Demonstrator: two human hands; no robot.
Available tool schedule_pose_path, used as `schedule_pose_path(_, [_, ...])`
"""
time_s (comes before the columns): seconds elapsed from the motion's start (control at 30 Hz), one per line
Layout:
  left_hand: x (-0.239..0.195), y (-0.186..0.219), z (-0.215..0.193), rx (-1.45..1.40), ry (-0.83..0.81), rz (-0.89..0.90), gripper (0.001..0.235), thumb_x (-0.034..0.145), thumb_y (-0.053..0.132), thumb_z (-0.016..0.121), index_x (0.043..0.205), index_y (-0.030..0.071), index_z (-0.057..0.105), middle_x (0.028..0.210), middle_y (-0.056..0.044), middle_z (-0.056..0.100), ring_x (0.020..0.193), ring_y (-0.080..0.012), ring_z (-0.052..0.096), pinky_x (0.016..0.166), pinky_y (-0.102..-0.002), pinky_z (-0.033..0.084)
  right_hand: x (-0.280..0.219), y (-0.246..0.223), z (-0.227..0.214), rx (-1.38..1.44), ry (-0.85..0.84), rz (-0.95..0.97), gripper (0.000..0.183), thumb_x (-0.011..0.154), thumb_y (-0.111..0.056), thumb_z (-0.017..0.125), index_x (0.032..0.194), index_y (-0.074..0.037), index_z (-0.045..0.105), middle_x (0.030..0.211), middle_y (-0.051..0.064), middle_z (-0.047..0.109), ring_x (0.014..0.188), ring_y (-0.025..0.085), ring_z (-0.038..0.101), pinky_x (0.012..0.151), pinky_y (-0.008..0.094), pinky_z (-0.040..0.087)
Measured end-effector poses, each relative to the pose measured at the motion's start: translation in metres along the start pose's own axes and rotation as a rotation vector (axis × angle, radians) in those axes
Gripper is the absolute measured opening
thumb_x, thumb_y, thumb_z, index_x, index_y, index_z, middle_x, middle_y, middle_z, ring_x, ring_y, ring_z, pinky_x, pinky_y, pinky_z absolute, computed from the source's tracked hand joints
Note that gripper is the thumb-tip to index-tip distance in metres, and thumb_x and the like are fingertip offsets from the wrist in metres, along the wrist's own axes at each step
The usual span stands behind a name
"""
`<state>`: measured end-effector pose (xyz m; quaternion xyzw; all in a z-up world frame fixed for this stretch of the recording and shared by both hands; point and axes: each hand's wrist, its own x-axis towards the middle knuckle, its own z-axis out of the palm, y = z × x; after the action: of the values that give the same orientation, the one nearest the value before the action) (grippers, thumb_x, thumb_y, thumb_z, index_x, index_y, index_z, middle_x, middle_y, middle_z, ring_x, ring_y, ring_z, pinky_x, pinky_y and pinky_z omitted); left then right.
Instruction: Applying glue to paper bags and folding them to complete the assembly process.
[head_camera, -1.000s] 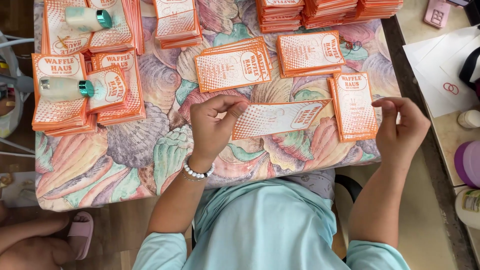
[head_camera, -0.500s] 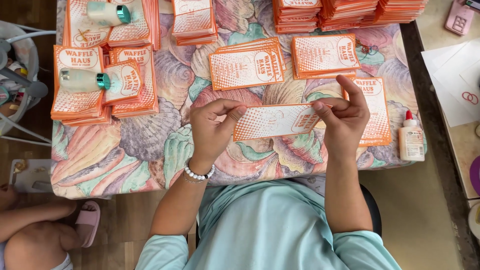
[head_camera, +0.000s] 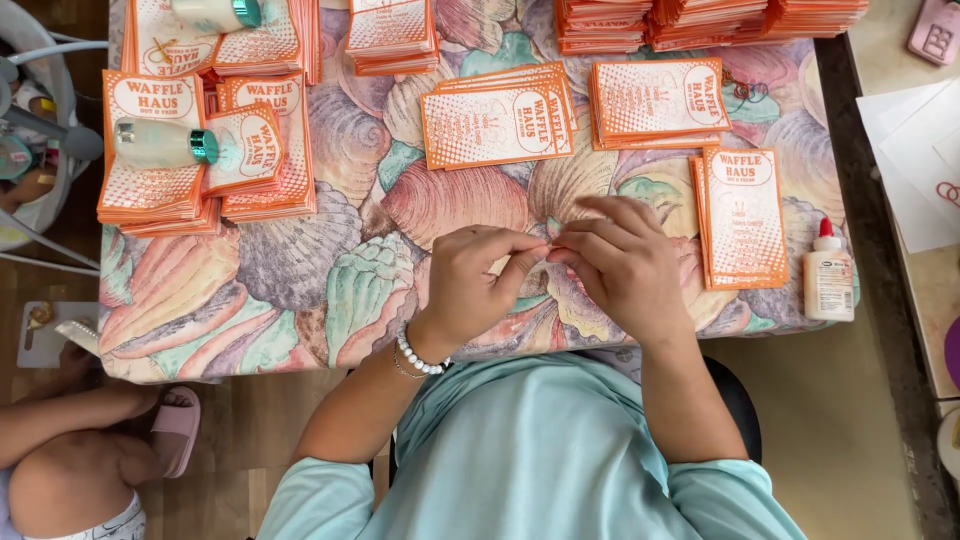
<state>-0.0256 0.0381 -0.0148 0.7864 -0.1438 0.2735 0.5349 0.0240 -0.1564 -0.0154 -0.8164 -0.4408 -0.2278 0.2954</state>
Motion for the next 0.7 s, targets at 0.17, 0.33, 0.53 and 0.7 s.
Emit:
schedule_pose_path(0.17, [-0.017,-0.022,-0.037,-0.068,0.064,-0.128,0.005,0.088,0.005,0.079,0.087,0.01,0.08,0.068,-0.004,0.074,0.068,-0.0186,0.073,0.071,-0.033,0.058,-0.074,0.072,-0.026,0.181,-0.048,0.253,0.005,0.096,-0.005,0.077,0.092,-0.007,0.078,0.086,0.007,0.075,0.1,0.033,0.074,0.094,0.044,0.055])
schedule_pose_path(0.33, [-0.025,-0.053,-0.051,-0.501,0.101,-0.594,0.003,0.087,0.003,0.078,0.089,0.002,0.077,0.066,0.001,0.068,0.071,-0.0033,0.061,0.069,-0.019,0.051,-0.106,0.08,-0.058,0.075,0.075,0.649,0.015,0.116,-0.003,0.066,0.113,-0.009,0.079,0.095,0.001,0.075,0.064,0.015,0.055,0.061,0.027,0.043])
schedule_pose_path(0.53, [-0.053,-0.081,0.028,-1.177,-0.025,-1.114,0.006,0.088,0.006,0.075,0.092,0.003,0.07,0.082,-0.011,0.076,0.079,-0.0239,0.078,0.074,-0.034,0.063,-0.072,0.036,-0.005,1.016,0.088,0.231,0.095,0.074,0.03,0.045,0.161,-0.006,0.031,0.16,0.029,0.04,0.148,0.047,0.038,0.12,0.061,0.032])
schedule_pose_path(0.7, [-0.057,-0.086,0.058,-1.235,-0.176,-1.2,0.009,0.088,0.006,0.077,0.092,0.001,0.071,0.077,-0.011,0.075,0.074,-0.0224,0.079,0.069,-0.031,0.063,-0.089,0.066,0.008,1.505,0.115,0.007,0.098,0.075,-0.005,0.082,0.157,-0.004,0.029,0.129,0.039,0.055,0.146,0.061,0.032,0.123,0.074,0.016])
